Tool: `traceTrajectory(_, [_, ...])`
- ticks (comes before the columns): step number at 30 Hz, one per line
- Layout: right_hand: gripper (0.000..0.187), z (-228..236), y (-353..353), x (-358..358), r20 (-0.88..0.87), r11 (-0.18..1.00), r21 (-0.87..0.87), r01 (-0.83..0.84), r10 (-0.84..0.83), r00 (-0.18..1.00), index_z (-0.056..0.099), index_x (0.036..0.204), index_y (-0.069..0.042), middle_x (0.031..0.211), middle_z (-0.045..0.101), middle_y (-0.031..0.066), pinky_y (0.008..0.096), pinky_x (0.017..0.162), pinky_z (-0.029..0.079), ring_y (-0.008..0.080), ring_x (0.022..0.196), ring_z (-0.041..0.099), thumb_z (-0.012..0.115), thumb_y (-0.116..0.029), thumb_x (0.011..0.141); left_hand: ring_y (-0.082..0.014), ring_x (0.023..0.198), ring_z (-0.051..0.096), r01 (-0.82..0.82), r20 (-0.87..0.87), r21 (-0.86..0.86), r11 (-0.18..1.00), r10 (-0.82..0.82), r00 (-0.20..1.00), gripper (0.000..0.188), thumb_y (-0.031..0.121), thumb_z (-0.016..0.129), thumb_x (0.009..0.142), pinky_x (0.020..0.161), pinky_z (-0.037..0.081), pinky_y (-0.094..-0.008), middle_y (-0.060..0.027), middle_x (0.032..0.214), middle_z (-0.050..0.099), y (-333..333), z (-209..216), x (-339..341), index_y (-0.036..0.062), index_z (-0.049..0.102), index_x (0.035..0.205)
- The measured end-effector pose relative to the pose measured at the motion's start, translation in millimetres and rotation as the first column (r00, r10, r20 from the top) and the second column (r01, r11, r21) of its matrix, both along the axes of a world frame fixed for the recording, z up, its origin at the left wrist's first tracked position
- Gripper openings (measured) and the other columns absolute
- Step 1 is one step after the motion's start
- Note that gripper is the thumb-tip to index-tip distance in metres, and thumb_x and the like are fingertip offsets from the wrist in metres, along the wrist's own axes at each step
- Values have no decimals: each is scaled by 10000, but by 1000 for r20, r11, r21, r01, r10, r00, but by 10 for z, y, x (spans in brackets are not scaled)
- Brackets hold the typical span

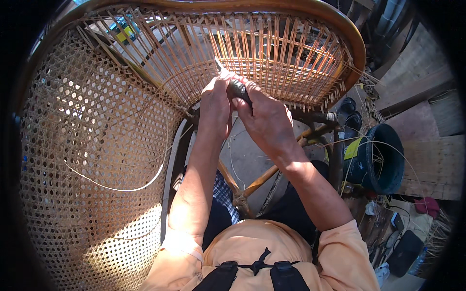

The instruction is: Weaving a rattan chair by hand using strips of cane.

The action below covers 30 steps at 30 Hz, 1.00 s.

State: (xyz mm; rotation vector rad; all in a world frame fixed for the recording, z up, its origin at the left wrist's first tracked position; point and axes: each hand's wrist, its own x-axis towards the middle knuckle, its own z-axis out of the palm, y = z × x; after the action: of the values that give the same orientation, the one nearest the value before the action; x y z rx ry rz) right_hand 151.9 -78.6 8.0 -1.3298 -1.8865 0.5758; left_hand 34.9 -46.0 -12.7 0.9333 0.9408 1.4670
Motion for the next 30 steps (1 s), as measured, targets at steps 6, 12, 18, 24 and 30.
traceTrajectory(6, [345,-2,30,-70,-1,993,-115,36,-36,999,525,1184,-68,852,613,210,389,655,491,361,787,618,546,-228,879,-273,761,518,-132,-330,182,974,187,925,260,170,379,881,736,405,-347,-152,814,529,37,-31,0,-24,545,835])
traceTrajectory(12, [384,-20,-1,-152,-87,1000,22,-13,14,996,498,1232,-85,928,606,214,379,695,493,356,837,615,554,-228,880,-246,735,528,-155,-280,166,974,197,939,267,173,374,885,721,409,-321,-132,811,538,13,-36,-40,-13,550,811])
traceTrajectory(18, [358,-251,-153,-64,-312,999,17,-36,40,949,505,1216,-47,856,633,141,280,700,467,155,725,593,548,-195,893,-148,789,547,119,16,-66,991,-118,993,296,251,399,947,731,421,-296,-79,885,586,-180,-154,88,12,574,931])
traceTrajectory(24, [328,-470,-161,-93,-447,994,-62,-92,55,893,515,1191,-22,1059,603,71,236,849,415,77,949,520,533,-190,910,-106,806,537,237,440,-46,970,-193,877,251,273,505,929,757,430,-261,-35,865,591,-245,-320,66,35,583,910])
traceTrajectory(30, [360,-401,-67,-127,-401,992,-98,-84,37,915,491,1231,-15,1106,593,88,251,890,400,111,1009,532,526,-169,908,-282,990,539,160,-562,426,891,121,818,299,169,565,843,911,415,-348,-161,1032,560,-92,-479,-118,-25,525,1068])
